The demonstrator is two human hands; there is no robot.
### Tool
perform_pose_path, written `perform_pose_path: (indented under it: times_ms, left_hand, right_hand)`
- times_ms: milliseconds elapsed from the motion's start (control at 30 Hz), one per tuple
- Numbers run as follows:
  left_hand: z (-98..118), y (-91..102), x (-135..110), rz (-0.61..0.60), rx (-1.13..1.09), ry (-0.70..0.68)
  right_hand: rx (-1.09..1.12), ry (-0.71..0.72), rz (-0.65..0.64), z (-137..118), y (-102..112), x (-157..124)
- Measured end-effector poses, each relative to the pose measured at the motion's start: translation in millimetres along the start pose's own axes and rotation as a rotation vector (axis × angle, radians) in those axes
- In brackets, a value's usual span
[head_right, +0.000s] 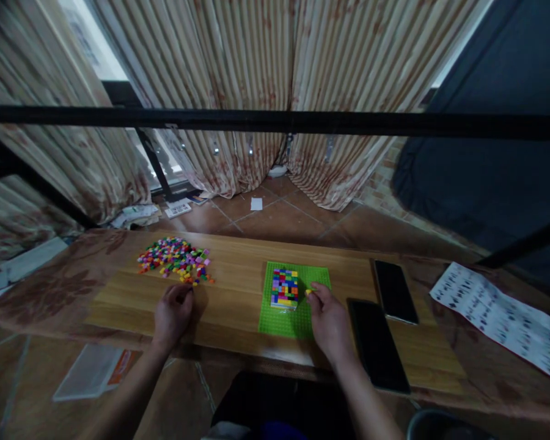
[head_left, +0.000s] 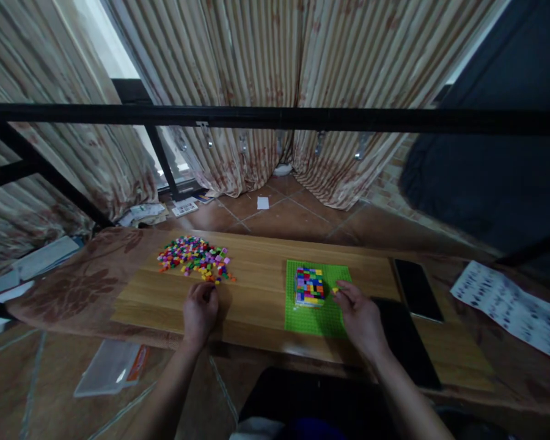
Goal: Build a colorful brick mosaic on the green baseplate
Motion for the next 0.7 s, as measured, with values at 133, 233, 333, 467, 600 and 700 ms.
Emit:
perform_pose_path:
  times_ms: [133,233,333,467,600,700]
  left_hand:
    - [2,0.8,0,0.003,0.035,0.008]
    - [2,2.7,1,0.023,0.033,-0.008]
    - [2,7.0,1,0.061,-0.002,-0.029]
    - [18,10.0,-8,0.103,-0.052,-0.049]
    - [58,-4.1,-21,0.033,-0.182,-0.082]
    - [94,-25.5,-27,-0.091,-0.287,-0.089]
  right_hand:
    - [-0.09,0.061,-0.036,-2,-3,10]
    - [-0.126,0.091,-0.045,-8,-2,14]
    - [-0.17,0.134,-0.052,-19,-1,17]
    - [-0.182,0.298,-0.074,-38,-4,21]
    - [-0.171,0.426,-0.088,-50,-11,26]
    - [-0.188,0.461,-0.077,-52,-20,31]
Point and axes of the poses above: each hand's wrist, its own x-axis towards the middle knuckle, its own y-axis out of the back of the hand, z = x × y, the point moved 4 cm from there along x, towards the middle knuckle, and after that the axes turned 6 degrees about y, right-handed, at the moved point
